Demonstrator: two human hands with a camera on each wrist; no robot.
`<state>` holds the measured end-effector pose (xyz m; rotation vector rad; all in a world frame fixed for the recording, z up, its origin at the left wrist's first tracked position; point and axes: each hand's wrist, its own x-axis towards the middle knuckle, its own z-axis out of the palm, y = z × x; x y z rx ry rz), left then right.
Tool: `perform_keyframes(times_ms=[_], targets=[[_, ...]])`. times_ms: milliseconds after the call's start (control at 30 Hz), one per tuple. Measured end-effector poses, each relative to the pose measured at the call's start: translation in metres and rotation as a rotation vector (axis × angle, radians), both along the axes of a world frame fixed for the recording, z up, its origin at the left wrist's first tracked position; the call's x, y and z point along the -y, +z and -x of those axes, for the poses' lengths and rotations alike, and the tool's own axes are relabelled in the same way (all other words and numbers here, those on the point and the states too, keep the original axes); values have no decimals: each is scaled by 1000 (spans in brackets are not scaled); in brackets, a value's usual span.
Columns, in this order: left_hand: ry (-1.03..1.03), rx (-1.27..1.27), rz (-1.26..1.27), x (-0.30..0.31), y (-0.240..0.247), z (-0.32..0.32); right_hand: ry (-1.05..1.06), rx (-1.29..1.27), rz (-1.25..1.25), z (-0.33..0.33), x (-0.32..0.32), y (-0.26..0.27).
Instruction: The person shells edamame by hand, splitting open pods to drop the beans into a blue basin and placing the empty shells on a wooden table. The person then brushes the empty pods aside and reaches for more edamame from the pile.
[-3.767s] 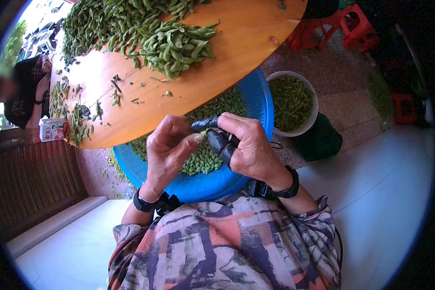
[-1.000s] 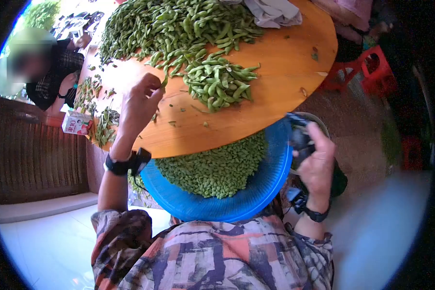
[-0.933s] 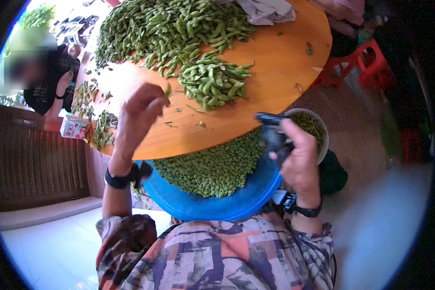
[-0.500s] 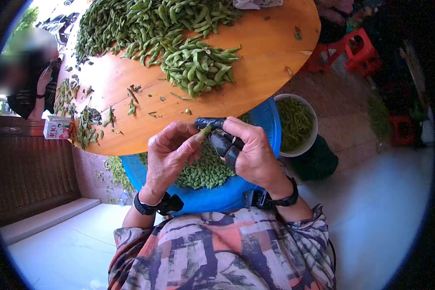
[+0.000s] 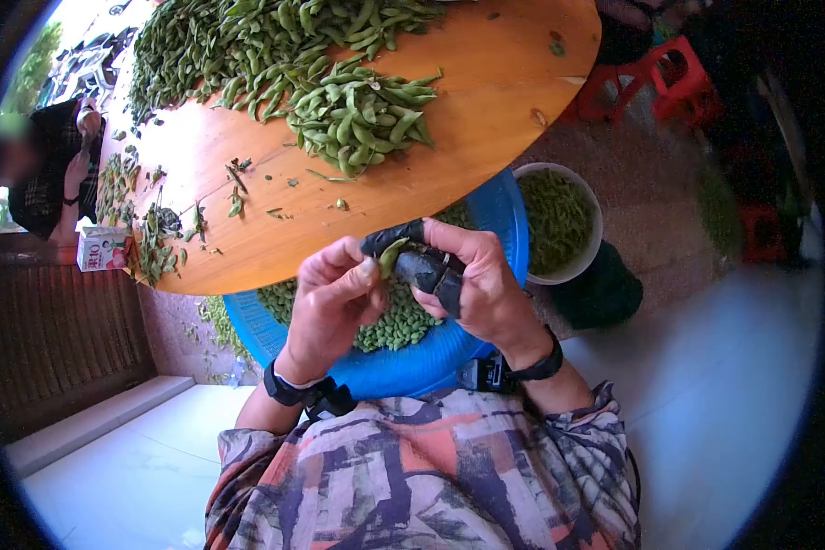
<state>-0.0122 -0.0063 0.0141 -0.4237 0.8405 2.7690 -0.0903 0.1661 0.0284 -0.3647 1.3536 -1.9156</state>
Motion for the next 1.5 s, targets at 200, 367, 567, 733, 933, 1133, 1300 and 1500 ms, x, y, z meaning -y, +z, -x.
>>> perform_keyframes(times_ms=[200, 367, 567, 733, 933, 1133, 1300, 1500], targets=[[317, -455, 1618, -18, 1, 3, -122, -522, -258, -5, -2, -6], [135, -409, 1510, -24, -1, -2, -193, -802, -393, -14, 0, 6], [51, -470, 1468, -25, -4, -2, -317, -1016, -453, -23, 2, -5], [-86, -393, 1324, -17, -8, -3, -224, -823, -333, -11, -3, -10], [-269, -160, 791, -4, -4, -1, -47, 68, -103, -7, -18, -19], [-281, -125, 621, -6, -10, -3, -180, -518, -356, -17, -5, -15], [-289, -82, 626, -2, -8, -4, -91, -617, -407, -15, -15, -14], [-390, -32, 395, 7, -2, -2, 11, 252, 135, -8, -22, -30]])
